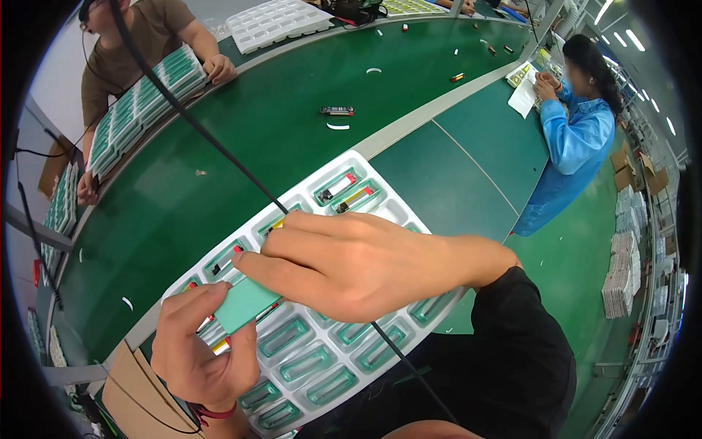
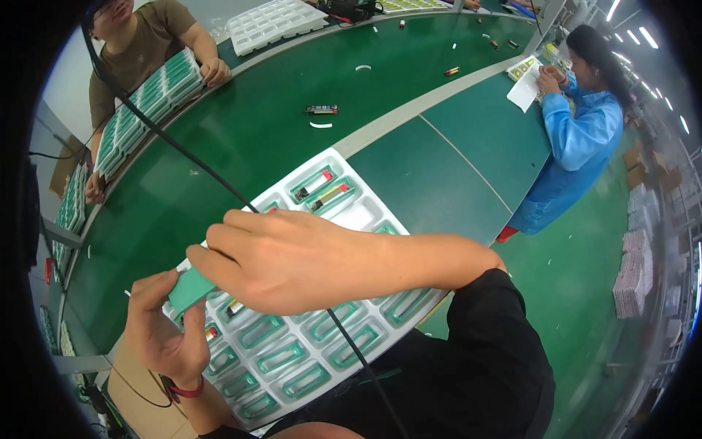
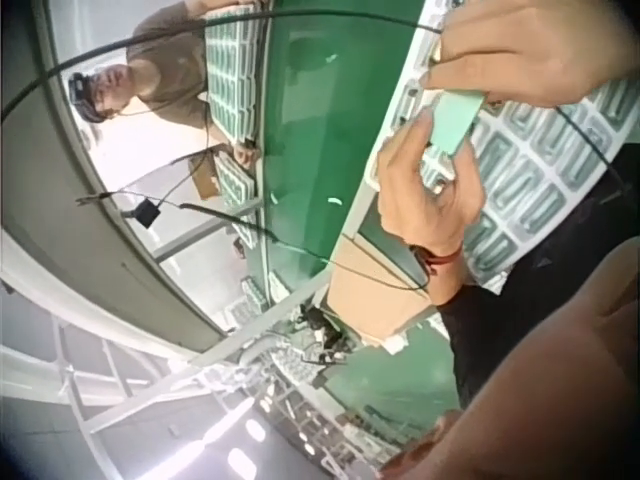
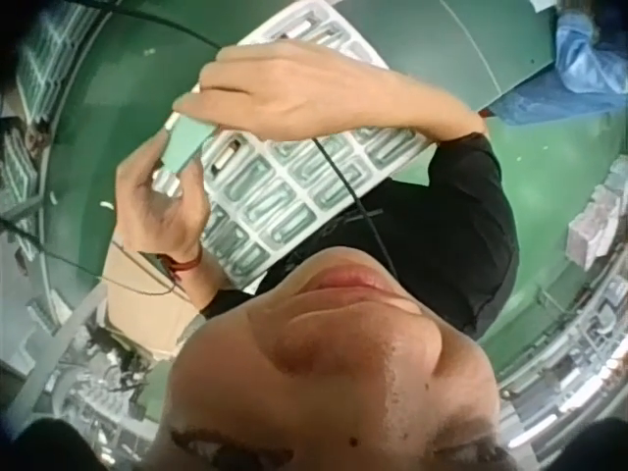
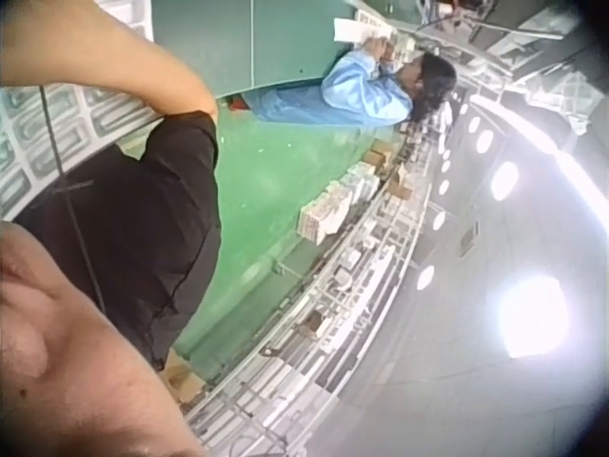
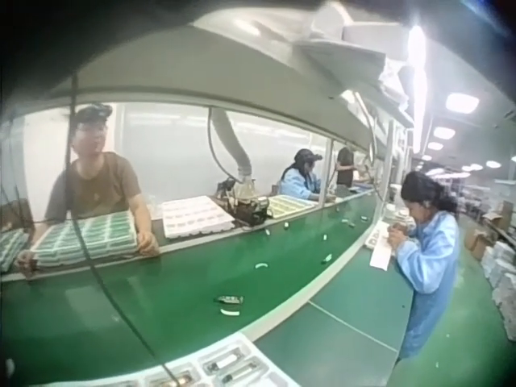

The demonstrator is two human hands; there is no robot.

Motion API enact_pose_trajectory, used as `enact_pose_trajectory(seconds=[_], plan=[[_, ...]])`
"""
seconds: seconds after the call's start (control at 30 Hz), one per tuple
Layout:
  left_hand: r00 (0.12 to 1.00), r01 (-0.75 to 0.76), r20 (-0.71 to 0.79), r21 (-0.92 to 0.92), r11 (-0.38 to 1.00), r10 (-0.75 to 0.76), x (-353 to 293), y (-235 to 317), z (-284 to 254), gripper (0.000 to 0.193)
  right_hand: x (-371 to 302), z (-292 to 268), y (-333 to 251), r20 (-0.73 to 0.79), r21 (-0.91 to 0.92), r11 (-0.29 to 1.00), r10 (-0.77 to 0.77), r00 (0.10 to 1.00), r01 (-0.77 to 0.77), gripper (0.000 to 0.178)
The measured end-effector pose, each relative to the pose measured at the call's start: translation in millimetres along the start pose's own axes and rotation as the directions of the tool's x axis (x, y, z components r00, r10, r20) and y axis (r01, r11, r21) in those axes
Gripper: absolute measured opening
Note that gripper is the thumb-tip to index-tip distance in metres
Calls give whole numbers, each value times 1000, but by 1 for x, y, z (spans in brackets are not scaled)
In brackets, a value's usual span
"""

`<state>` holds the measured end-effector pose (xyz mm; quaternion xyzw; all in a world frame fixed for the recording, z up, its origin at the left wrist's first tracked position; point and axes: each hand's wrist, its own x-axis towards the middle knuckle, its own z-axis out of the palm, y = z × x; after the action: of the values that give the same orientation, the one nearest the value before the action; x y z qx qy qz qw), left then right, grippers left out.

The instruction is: The person assembles electronic power bank components by hand, placing battery packs and circuit boards into plastic housings on an assembly line.

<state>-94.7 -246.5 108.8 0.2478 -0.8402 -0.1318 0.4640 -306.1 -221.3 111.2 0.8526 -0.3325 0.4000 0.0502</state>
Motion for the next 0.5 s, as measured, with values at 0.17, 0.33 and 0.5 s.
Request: enact_pose_trajectory(seconds=[0.17, 0.33, 0.5], plan=[[997, -57, -51, 29, 998, 59, -2, 8, -1, 35, -2, 8, -2, -116, -137, 988, -92, 989, 76, 37], [990, -116, -74, 102, 988, 124, -11, -4, 12, 40, -8, 19, 4, -146, -225, 971, -111, 983, 76, 34], [989, -3, -151, -47, 999, -4, -10, -41, 22, 40, -1, 30, 14, -107, -278, 957, -115, 988, 81, 40]])
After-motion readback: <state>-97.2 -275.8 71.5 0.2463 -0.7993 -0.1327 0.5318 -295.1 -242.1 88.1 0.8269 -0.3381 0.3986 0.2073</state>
